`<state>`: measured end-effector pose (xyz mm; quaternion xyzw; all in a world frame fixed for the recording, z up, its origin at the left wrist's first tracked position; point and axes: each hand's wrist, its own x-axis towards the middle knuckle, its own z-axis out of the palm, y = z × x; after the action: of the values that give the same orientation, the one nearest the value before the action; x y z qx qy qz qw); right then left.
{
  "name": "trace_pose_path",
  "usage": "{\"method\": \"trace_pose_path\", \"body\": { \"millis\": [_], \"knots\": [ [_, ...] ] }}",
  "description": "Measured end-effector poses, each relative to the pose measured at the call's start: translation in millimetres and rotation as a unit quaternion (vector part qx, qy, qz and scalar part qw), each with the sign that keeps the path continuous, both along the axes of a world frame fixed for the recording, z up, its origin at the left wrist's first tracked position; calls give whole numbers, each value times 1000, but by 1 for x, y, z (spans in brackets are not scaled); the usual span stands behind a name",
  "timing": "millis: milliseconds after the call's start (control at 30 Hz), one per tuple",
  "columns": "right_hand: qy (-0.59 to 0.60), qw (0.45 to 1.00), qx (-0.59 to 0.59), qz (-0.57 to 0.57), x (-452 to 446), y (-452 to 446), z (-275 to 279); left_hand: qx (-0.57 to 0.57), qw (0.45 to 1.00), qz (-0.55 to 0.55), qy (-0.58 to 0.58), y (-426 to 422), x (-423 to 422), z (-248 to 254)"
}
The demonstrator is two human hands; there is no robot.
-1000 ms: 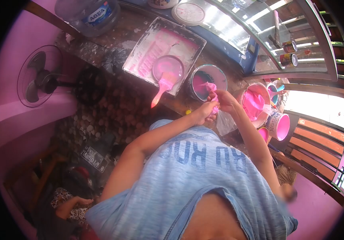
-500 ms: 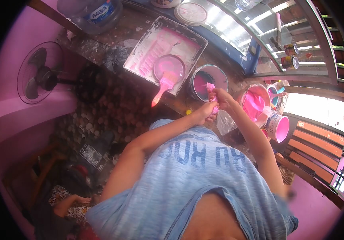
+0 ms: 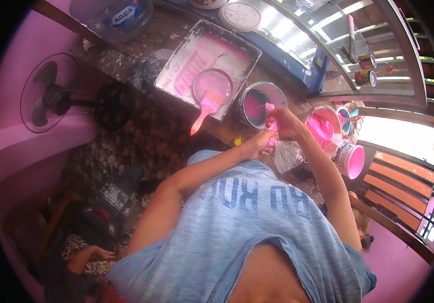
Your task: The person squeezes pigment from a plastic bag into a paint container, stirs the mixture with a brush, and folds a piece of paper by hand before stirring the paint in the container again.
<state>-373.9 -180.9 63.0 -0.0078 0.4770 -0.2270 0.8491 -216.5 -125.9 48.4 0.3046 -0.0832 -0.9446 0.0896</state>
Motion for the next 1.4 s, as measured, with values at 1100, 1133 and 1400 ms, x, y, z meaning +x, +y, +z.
{"method": "trace_pose_path", "body": {
  "millis": [1100, 1133, 1400],
  "knots": [
    [99, 993, -35, -46, 13, 10, -16, 24, 1000, 6, 11, -5, 1, -4],
    [102, 993, -38, -40, 13, 10, -15, 22, 1000, 4, 9, -5, 1, -4],
    [173, 978, -107, 54, 20, 10, -12, 15, 1000, -7, -8, -4, 1, -1]
  ]
}}
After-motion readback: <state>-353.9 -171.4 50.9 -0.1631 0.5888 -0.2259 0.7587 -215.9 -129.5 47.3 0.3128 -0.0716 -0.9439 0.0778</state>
